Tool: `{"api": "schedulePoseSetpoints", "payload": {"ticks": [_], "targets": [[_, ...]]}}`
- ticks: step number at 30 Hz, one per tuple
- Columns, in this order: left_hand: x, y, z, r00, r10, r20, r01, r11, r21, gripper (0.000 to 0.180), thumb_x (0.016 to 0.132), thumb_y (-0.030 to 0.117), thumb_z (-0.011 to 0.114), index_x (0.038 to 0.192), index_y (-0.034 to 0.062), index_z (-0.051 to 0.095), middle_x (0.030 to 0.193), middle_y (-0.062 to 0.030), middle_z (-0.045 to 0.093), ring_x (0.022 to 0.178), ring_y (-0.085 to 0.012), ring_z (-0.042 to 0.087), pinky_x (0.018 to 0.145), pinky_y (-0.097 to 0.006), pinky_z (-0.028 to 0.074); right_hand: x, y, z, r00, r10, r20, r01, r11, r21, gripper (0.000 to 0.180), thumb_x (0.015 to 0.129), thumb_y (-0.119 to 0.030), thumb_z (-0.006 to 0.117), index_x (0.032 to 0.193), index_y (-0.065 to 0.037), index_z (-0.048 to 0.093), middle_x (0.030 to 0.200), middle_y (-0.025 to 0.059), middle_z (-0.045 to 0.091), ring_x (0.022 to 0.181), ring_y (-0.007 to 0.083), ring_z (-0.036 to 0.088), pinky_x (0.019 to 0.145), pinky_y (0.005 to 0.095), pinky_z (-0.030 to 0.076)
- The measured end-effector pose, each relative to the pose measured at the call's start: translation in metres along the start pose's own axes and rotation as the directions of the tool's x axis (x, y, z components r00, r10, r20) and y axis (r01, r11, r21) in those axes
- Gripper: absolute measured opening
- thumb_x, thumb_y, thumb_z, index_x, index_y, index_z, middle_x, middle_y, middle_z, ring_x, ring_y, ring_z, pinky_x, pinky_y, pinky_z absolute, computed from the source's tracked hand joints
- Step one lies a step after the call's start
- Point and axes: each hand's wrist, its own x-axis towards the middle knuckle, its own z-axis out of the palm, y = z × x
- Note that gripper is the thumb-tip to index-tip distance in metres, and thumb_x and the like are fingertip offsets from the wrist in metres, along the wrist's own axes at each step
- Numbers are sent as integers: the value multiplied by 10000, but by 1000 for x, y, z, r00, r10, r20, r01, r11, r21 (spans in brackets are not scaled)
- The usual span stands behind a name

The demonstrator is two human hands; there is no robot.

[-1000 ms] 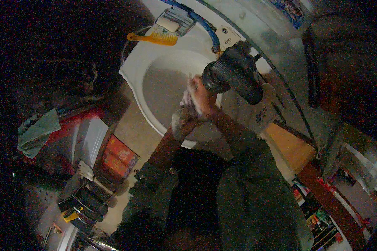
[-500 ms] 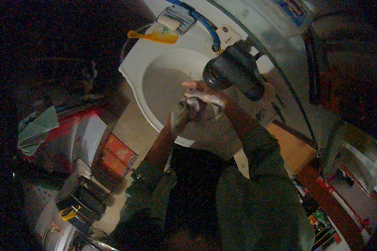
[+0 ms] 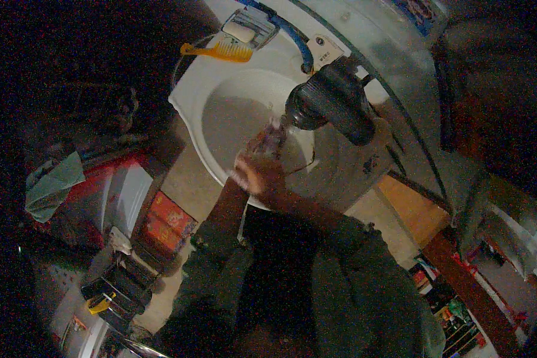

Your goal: The person washes a purple cloth in a sink, scrubs it with a green brush, and rinses it repeatedly. The cloth is handled by hand and with a brush under running water.

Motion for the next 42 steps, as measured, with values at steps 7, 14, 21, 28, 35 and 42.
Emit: {"api": "schedulePoseSetpoints", "payload": {"ticks": [7, 14, 21, 28, 35, 42], "targets": [[-2, -14, -35, 947, 237, 217, -311, 507, 804, 408, 955, 271, 566, 1315, 96, 488, 1230, -90, 564, 1148, -238, 557, 960, -375, 482, 50, 49, -26, 974, 201, -107, -201, 980, 13, 322, 909, -352, 608, 781, -58, 622, 688, 163, 577, 680, 377, 594, 624, 463, 459], [2, -6, -54, 971, -16, 237, -69, 936, 346, 495, 933, 397, 543, 1323, 97, 491, 1244, -97, 560, 1124, -244, 562, 971, -374, 467, 5, 30, 16, 980, -5, -200, 4, 1000, -5, 300, 921, -343, 575, 864, -51, 615, 751, 178, 605, 701, 398, 598, 629, 467, 470], [-7, -20, -42, 988, -33, -148, 77, 949, 304, 312, 982, 315, 543, 1216, 107, 534, 1146, -45, 577, 1048, -185, 566, 878, -348, 489, 46, 45, -35, 933, 344, -105, -321, 928, 189, 347, 930, -367, 590, 821, -38, 600, 769, 188, 614, 716, 389, 603, 640, 428, 473], [-6, -9, -59, 983, 176, 60, -138, 478, 868, 320, 1001, 357, 484, 1174, 98, 558, 1087, -51, 601, 947, -188, 584, 808, -341, 504, -7, 19, 10, 953, -15, -304, 56, 990, 126, 225, 899, -281, 601, 918, -58, 623, 838, 176, 641, 769, 386, 628, 686, 439, 498], [-1, -36, -18, 965, 32, -260, 78, 913, 401, 240, 1002, 317, 468, 1067, 109, 569, 972, -47, 605, 853, -174, 596, 713, -349, 505, 12, 129, -16, 916, 350, -196, -347, 937, 49, 253, 881, -181, 596, 1096, -51, 628, 935, 159, 660, 883, 350, 643, 793, 427, 501], [-1, -18, -14, 884, 247, -396, -17, 865, 501, 304, 997, 359, 472, 1050, 92, 607, 988, -78, 667, 802, -207, 649, 628, -353, 531, 0, 141, -85, 761, 436, -481, -211, 867, 451, 699, 827, -149, 721, 1415, 2, 373, 1317, 235, 510, 1179, 351, 533, 1002, 432, 433]]}}
